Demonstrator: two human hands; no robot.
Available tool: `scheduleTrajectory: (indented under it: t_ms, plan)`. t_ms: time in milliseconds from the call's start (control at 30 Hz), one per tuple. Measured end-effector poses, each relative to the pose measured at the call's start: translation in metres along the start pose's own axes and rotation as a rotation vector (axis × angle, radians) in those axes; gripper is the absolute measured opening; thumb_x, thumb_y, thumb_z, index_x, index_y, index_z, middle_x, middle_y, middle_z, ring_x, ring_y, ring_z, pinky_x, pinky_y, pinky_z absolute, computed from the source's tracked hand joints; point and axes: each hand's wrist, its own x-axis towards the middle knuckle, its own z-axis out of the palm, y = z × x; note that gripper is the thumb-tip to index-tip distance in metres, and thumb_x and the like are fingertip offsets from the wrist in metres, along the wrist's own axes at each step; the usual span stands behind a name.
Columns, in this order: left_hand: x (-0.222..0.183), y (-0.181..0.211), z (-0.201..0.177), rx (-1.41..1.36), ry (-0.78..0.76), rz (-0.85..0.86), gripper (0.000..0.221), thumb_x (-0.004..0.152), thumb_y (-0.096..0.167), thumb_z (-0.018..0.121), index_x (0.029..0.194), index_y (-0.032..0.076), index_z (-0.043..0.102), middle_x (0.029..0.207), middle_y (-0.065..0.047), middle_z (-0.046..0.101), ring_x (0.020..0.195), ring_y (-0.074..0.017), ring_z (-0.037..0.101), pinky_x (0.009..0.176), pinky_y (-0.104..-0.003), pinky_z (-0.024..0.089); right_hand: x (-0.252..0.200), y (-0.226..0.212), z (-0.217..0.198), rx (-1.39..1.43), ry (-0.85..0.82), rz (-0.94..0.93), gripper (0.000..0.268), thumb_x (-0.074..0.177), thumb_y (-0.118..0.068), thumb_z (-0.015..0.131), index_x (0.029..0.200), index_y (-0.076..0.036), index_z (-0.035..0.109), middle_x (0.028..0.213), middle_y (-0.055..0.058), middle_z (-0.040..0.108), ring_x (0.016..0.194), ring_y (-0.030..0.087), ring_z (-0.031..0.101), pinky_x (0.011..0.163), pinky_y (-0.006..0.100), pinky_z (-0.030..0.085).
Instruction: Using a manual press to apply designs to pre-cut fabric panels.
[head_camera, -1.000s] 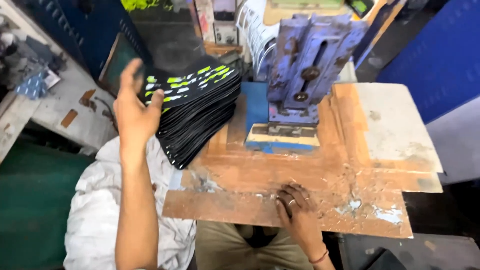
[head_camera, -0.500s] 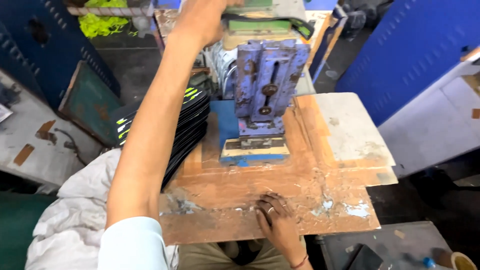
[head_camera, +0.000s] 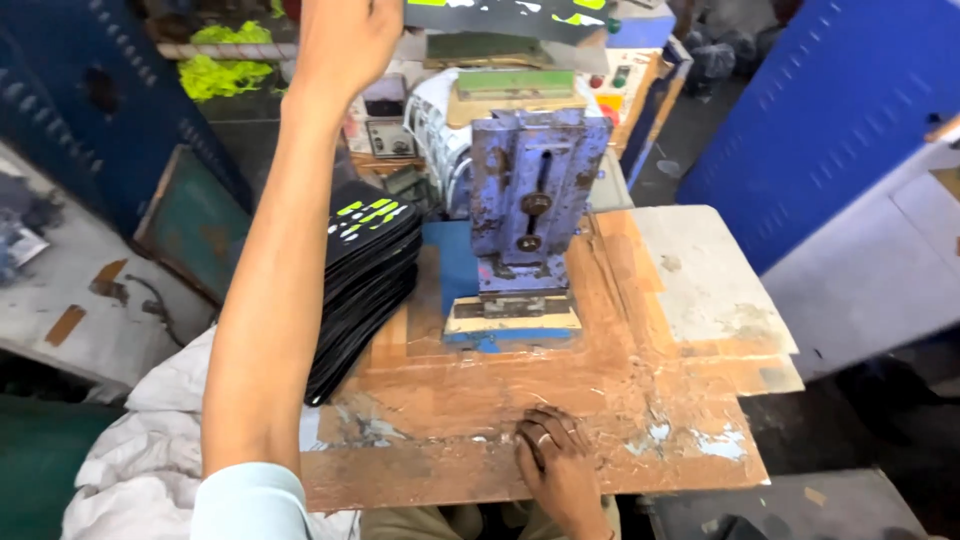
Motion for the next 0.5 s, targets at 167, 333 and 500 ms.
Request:
scheduleTrajectory:
  t_ms: [167, 333, 500]
  plan:
    - [-0.032, 0.093, -0.114, -0.391, 0.029, -0.132, 0.017, 0.114, 0.008, 0.053, 0.108, -0.006, 0.061, 0.081, -0.013, 0.068, 0.07, -0.0197, 0.076, 0.064, -0.032, 0.06, 0.002, -0.003, -0.002, 0.007, 0.016, 0.009, 0.016, 0.082, -0.014, 0.073, 0.095, -0.005, 0.073, 0.107, 0.01, 0.072, 0.112, 0.032, 0.065, 0.1, 0.046, 0.049]
    - [-0.153, 0.168, -0.173, -0.612, -0.017, -0.552, 0.02, 0.118, 0.007, 0.05, 0.136, 0.0, 0.056, 0.094, -0.003, 0.065, 0.068, -0.0112, 0.061, 0.055, -0.022, 0.048, -0.003, -0.002, -0.013, 0.06, -0.008, 0.075, 0.017, 0.084, -0.009, 0.07, 0.1, -0.004, 0.07, 0.103, 0.013, 0.071, 0.099, 0.034, 0.065, 0.086, 0.046, 0.052]
    - [-0.348, 0.217, -0.093, -0.751, -0.28, -1.183, 0.032, 0.103, 0.013, 0.057, 0.133, 0.002, 0.06, 0.096, -0.003, 0.07, 0.063, -0.0085, 0.065, 0.05, -0.024, 0.052, -0.057, 0.023, 0.001, 0.111, 0.257, 0.476, 0.021, 0.096, -0.006, 0.068, 0.116, -0.001, 0.065, 0.093, 0.018, 0.058, 0.084, 0.034, 0.056, 0.076, 0.042, 0.047]
